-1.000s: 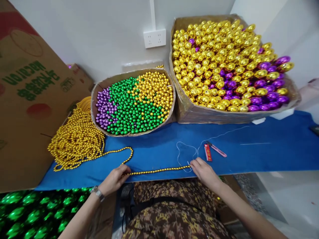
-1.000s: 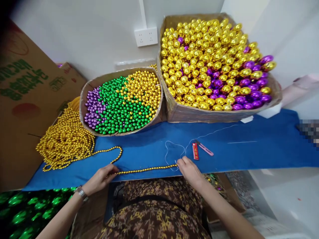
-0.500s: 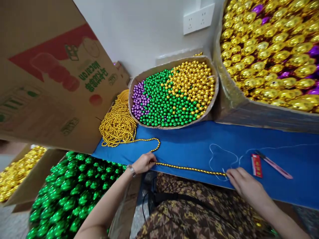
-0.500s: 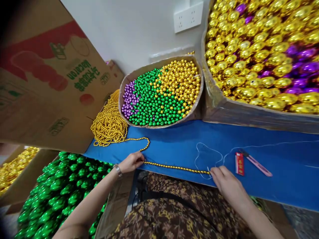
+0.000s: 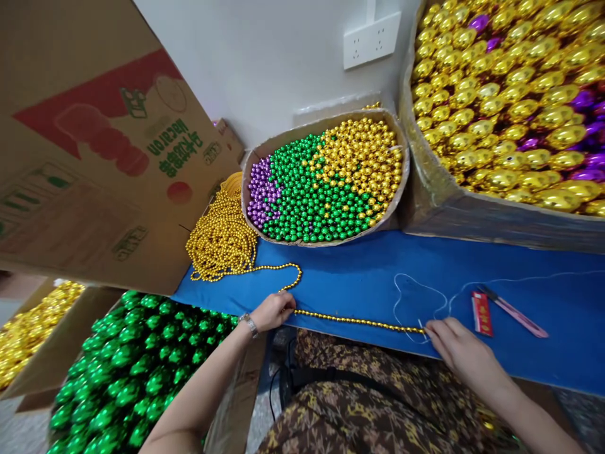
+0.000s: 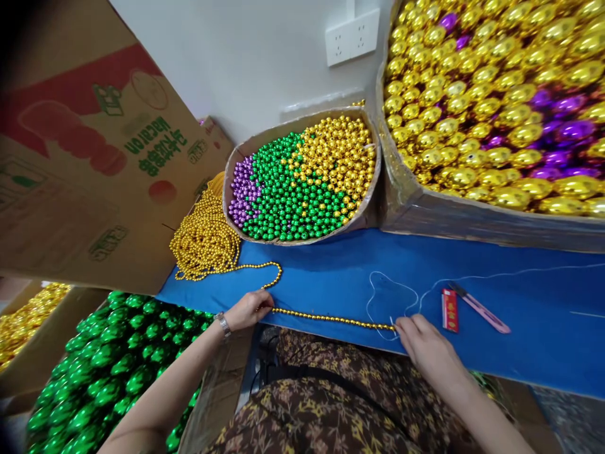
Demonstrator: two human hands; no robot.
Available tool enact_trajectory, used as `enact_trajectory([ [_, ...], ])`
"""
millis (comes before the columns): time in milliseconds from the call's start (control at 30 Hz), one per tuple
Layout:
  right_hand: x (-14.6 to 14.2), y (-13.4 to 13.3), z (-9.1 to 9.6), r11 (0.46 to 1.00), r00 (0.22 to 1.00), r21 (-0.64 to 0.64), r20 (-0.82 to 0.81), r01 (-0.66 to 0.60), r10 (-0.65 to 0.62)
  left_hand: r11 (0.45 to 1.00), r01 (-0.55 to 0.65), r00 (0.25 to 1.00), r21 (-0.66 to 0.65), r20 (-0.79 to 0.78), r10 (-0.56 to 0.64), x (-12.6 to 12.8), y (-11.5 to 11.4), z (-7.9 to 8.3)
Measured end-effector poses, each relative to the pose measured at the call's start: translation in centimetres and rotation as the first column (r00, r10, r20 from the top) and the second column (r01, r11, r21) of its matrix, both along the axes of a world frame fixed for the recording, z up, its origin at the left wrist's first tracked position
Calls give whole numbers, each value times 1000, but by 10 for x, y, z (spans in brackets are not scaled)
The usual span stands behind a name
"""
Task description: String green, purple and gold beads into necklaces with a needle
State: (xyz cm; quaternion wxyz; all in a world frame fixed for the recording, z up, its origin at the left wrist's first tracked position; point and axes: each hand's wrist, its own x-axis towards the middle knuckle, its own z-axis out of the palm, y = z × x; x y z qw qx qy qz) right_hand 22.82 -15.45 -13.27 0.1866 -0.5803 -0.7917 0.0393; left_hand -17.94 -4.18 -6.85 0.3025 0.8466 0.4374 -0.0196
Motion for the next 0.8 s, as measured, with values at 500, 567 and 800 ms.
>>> enact_trajectory([
  [500,81,108,81,940,902,104,264,325,-341,935,153,988,319,-19,-155,94,73,20],
  [567,87,110,73,925,880,75,287,373,-378,943,135,990,304,-11,-138,111,76,11],
  [800,95,107,45,882,848,-80,326,464,-417,962,37,999,271,11,-42,133,78,-19],
])
